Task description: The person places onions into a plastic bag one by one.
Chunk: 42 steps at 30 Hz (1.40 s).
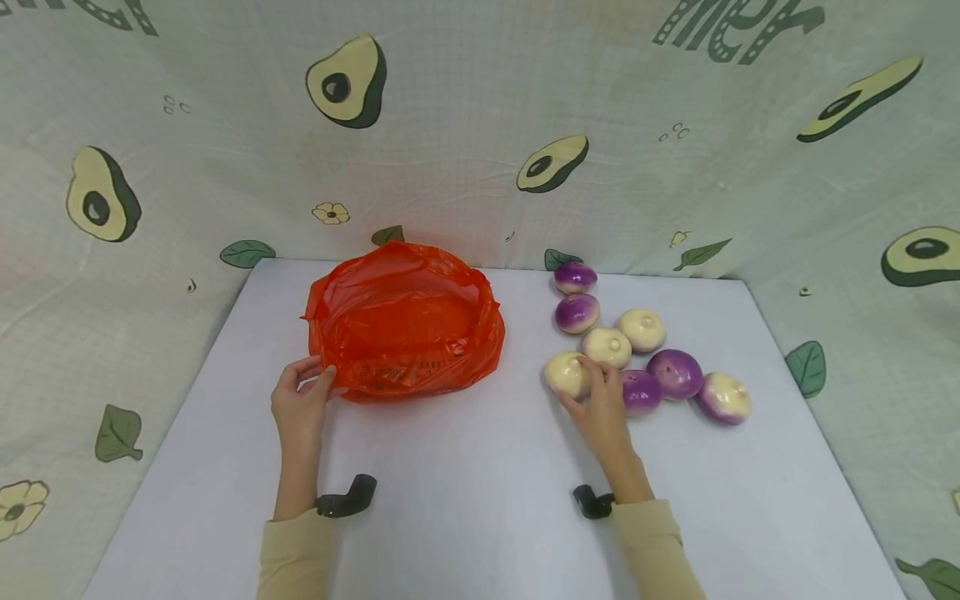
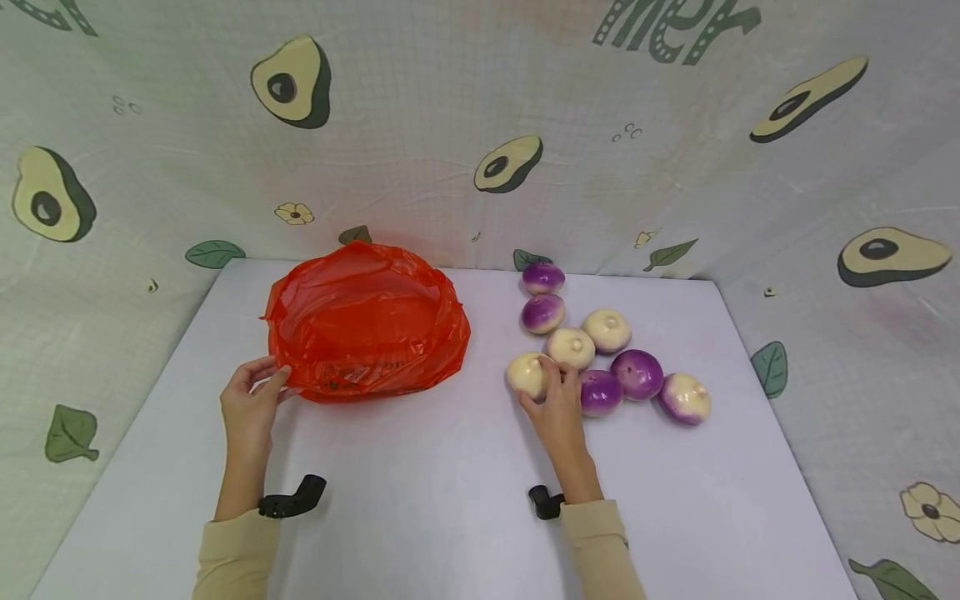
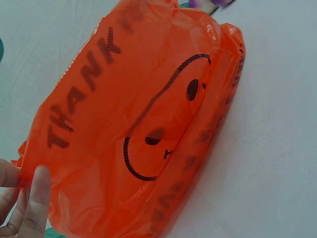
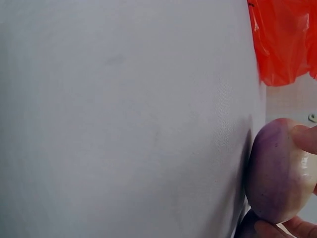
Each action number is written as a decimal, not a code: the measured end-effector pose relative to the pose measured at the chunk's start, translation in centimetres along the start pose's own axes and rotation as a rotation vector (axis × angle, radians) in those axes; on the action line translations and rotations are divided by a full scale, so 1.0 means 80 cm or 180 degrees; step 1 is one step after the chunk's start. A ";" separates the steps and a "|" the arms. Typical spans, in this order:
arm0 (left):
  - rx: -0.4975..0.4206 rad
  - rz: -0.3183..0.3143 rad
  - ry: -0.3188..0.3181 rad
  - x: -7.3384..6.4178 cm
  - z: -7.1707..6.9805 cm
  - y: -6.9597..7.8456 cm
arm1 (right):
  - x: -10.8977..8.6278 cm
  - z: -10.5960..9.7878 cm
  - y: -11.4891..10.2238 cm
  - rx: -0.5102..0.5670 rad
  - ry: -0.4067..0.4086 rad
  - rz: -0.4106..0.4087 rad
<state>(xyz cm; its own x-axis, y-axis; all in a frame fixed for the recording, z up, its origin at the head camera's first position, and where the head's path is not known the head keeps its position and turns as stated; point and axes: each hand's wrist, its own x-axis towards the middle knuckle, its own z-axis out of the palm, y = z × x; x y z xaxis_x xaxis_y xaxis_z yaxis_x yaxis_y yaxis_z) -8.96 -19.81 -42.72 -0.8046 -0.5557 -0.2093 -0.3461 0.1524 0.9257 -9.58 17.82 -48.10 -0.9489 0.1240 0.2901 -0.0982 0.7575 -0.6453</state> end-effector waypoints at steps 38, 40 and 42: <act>-0.0163 0.0051 0.0043 -0.001 -0.001 -0.002 | -0.002 -0.002 -0.001 -0.0059 0.0009 -0.0039; -0.0190 0.0033 0.0034 0.003 0.000 -0.006 | -0.002 -0.002 -0.001 -0.0045 0.0011 -0.0028; -0.0187 0.0004 0.0030 0.002 0.000 -0.007 | -0.002 -0.003 -0.001 -0.0032 0.0010 -0.0009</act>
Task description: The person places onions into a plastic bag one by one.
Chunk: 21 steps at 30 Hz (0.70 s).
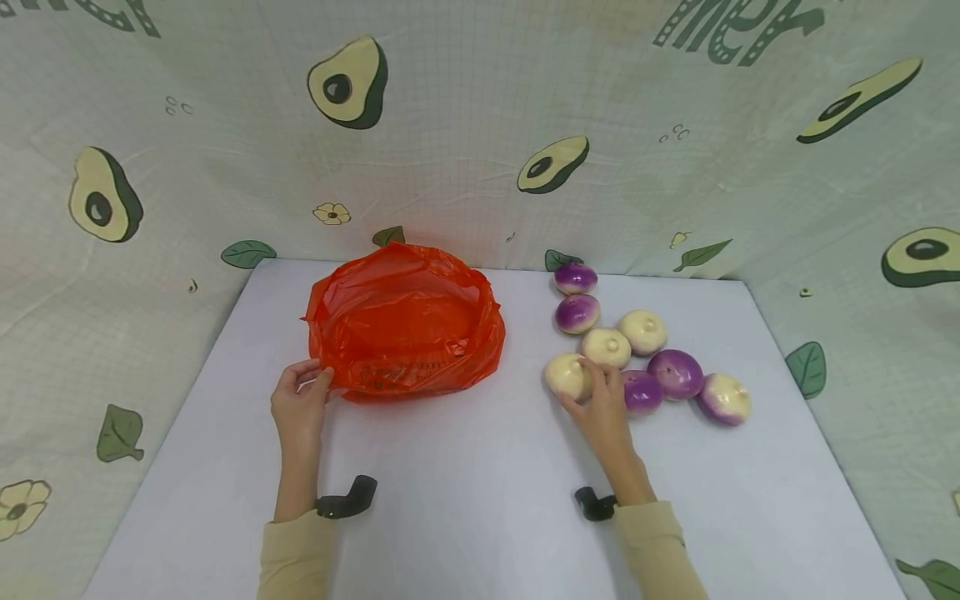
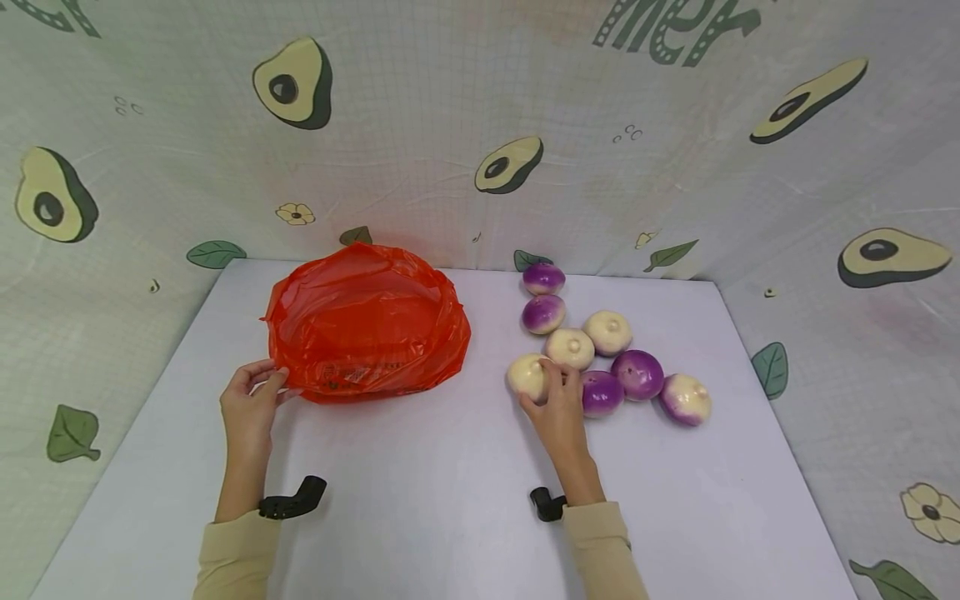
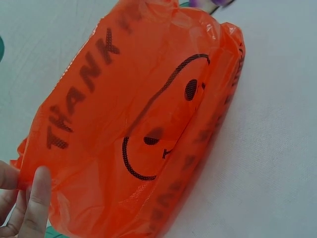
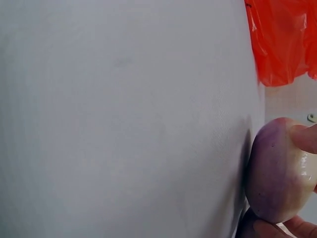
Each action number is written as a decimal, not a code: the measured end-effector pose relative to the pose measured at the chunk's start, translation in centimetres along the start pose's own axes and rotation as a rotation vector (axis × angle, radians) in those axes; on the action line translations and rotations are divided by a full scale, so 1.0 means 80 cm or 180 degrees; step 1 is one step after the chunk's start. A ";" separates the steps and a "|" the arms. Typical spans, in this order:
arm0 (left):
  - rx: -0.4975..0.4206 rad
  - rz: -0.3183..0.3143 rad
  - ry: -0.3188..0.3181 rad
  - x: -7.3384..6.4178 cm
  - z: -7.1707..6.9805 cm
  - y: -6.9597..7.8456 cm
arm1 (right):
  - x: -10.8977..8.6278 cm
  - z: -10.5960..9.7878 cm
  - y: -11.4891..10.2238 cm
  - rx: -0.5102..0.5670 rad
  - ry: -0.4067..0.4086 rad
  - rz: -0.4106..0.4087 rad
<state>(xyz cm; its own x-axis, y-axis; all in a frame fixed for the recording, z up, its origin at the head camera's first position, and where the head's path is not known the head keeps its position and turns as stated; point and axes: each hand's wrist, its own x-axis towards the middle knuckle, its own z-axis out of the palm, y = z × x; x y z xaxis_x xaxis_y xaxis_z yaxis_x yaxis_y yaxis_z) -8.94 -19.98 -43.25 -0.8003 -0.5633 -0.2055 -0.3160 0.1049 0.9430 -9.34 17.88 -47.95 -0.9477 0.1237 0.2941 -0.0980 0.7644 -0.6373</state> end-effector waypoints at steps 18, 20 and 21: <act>0.0105 0.0065 0.0008 -0.006 -0.001 0.004 | -0.005 -0.003 -0.009 0.0128 0.0154 -0.0161; 0.0100 0.0069 0.0008 -0.006 -0.001 0.004 | -0.004 -0.006 -0.014 0.0180 0.0178 -0.0226; 0.0096 0.0070 0.0006 -0.006 -0.001 0.005 | -0.003 -0.008 -0.017 0.0209 0.0180 -0.0248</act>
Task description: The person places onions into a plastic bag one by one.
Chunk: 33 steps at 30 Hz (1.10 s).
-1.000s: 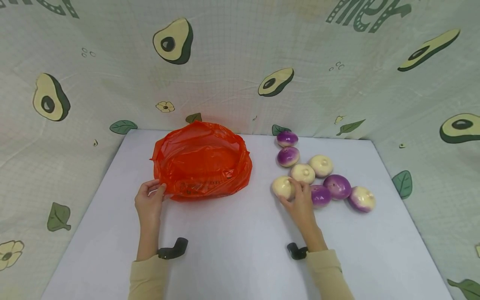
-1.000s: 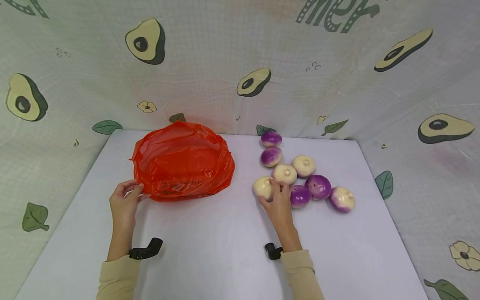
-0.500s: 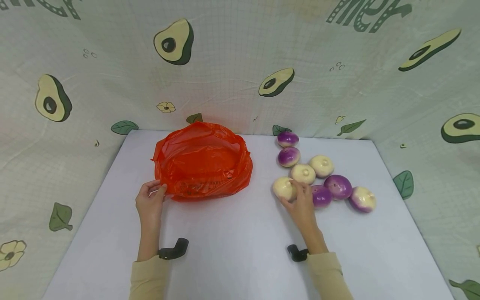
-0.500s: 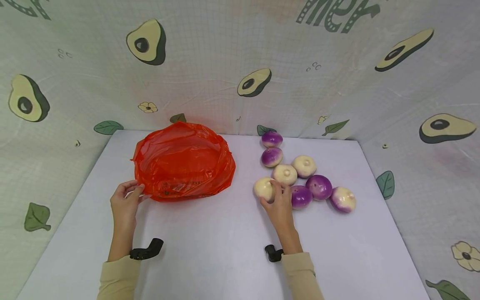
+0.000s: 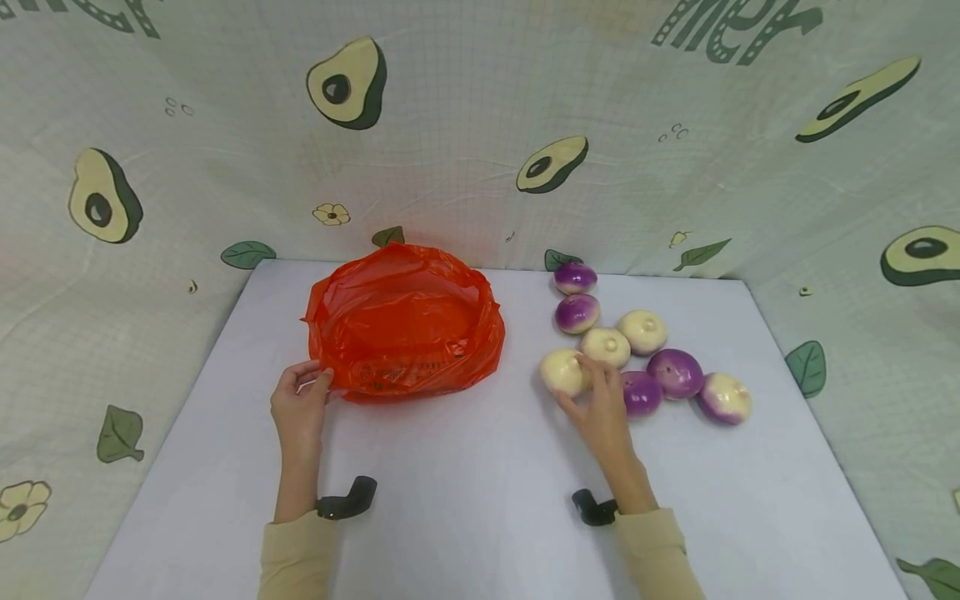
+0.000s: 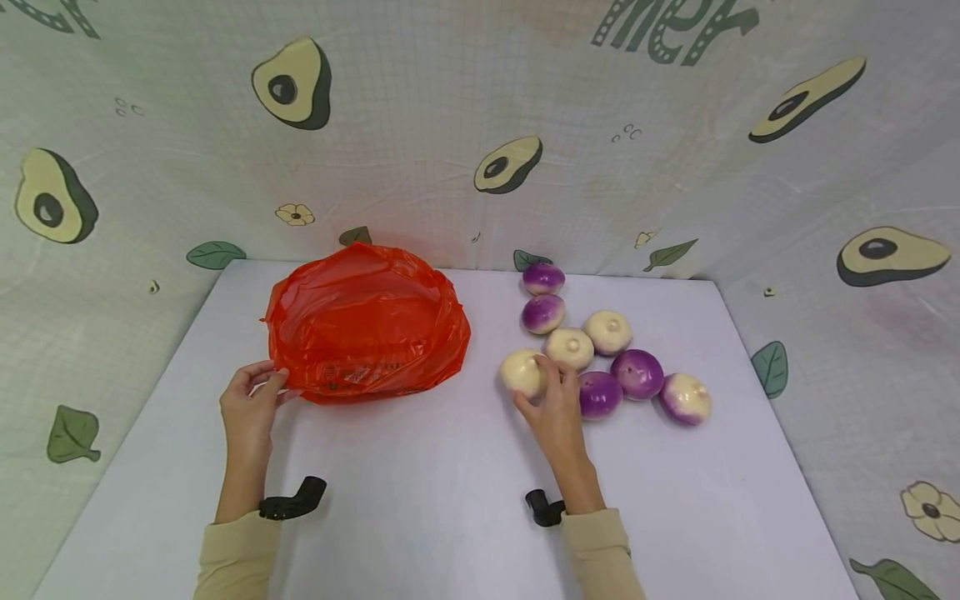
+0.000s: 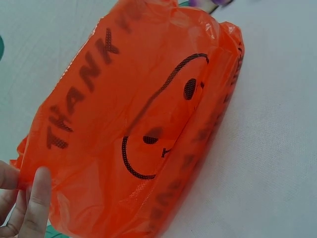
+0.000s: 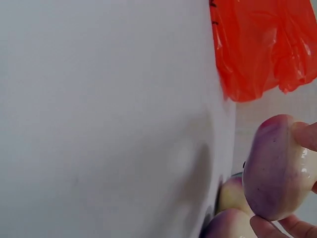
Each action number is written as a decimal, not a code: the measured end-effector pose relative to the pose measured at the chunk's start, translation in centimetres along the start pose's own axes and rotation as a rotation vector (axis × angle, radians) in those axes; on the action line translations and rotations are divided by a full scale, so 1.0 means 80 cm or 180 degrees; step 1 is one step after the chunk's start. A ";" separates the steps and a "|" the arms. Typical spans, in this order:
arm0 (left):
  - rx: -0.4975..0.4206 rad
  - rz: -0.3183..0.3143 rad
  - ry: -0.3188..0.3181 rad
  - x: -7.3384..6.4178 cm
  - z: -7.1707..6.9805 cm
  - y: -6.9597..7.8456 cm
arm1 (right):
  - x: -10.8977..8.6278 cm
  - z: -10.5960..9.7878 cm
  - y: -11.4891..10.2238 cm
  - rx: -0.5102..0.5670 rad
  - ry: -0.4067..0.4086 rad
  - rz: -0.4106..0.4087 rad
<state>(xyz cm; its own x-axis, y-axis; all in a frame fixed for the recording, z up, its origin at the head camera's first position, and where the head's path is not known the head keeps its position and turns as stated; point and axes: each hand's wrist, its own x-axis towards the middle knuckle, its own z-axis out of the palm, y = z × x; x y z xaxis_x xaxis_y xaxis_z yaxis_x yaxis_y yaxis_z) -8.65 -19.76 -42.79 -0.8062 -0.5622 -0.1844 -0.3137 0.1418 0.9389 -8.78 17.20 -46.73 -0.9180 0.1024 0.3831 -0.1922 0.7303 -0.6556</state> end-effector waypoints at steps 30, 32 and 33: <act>-0.0003 -0.0085 0.0003 0.002 0.000 -0.001 | 0.050 -0.008 -0.106 0.0359 -0.0367 -0.0411; -0.0016 -0.0075 0.0017 0.003 0.001 -0.002 | 0.053 -0.005 -0.111 0.0387 -0.0382 -0.0459; -0.0013 -0.0070 0.0016 0.004 0.001 -0.004 | 0.055 -0.003 -0.114 0.0385 -0.0398 -0.0476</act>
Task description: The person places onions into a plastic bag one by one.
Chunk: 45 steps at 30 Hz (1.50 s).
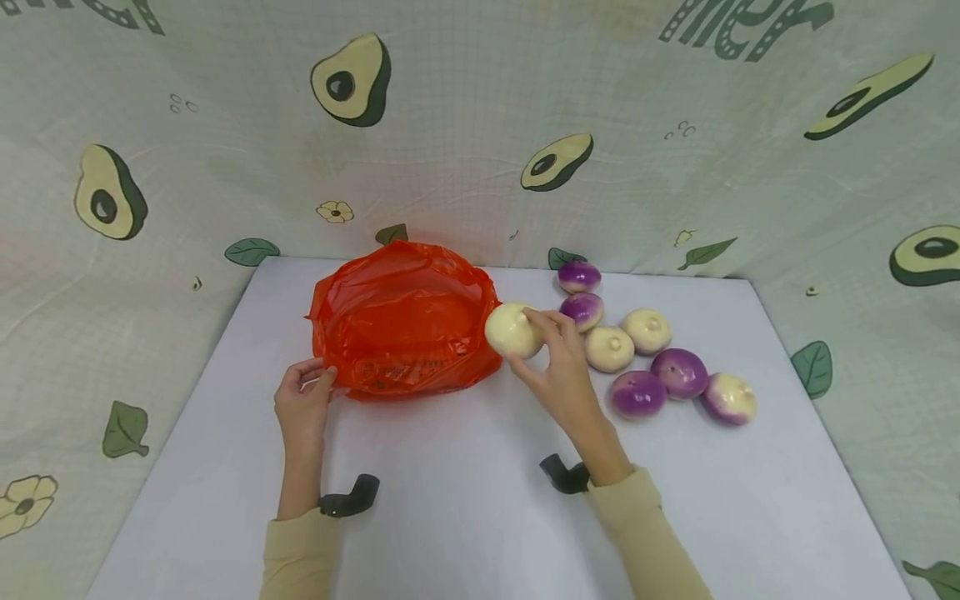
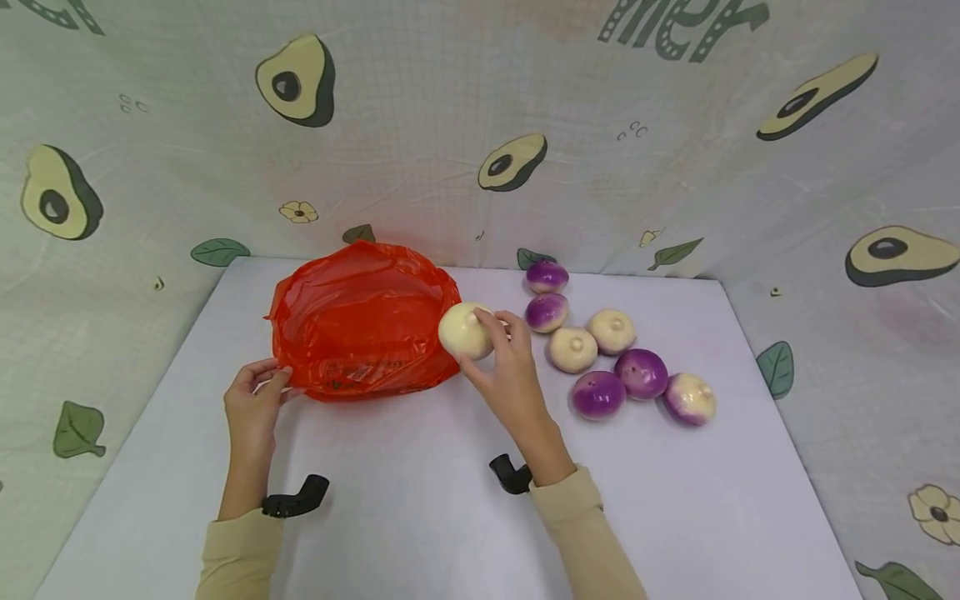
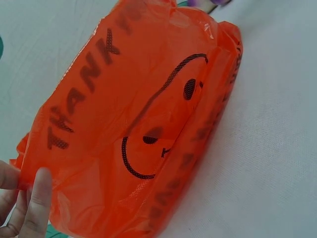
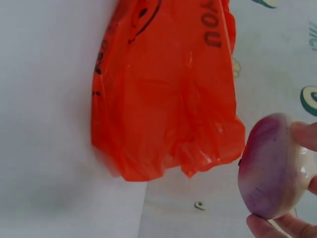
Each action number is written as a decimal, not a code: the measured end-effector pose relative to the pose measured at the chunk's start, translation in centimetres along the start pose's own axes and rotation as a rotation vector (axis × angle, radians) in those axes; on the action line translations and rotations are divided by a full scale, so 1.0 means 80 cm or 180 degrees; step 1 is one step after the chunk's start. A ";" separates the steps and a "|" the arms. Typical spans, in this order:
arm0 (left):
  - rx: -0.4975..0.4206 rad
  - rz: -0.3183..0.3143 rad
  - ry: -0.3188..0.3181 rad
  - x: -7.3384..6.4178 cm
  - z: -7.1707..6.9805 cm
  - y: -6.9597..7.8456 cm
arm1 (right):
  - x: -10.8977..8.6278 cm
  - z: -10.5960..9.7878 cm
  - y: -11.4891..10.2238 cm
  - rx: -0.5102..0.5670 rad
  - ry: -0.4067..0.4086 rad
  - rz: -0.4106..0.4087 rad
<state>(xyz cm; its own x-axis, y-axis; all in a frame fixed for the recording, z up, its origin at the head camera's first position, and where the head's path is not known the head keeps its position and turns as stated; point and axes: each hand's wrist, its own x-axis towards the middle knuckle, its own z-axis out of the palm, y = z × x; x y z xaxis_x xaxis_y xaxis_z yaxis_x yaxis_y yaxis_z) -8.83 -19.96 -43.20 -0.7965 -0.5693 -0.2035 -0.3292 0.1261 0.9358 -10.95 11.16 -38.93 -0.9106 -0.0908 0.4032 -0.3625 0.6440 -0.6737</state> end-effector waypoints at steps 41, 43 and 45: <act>-0.0016 0.0019 0.0017 -0.001 -0.001 -0.003 | 0.060 0.063 -0.051 -0.0628 -0.0897 -0.0731; 0.0000 0.0014 0.0010 0.000 -0.001 -0.003 | 0.063 0.064 -0.054 -0.0663 -0.0960 -0.0731; 0.0012 0.0046 0.0029 0.000 -0.001 -0.003 | 0.066 0.065 -0.057 -0.0697 -0.1044 -0.0709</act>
<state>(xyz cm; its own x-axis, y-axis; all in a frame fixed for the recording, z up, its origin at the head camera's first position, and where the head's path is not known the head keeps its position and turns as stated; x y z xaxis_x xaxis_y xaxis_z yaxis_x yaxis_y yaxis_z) -8.66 -20.07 -43.41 -0.7965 -0.5749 -0.1875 -0.3198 0.1374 0.9375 -15.13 3.77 -36.97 -0.8428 -0.4584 0.2821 -0.5382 0.7238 -0.4317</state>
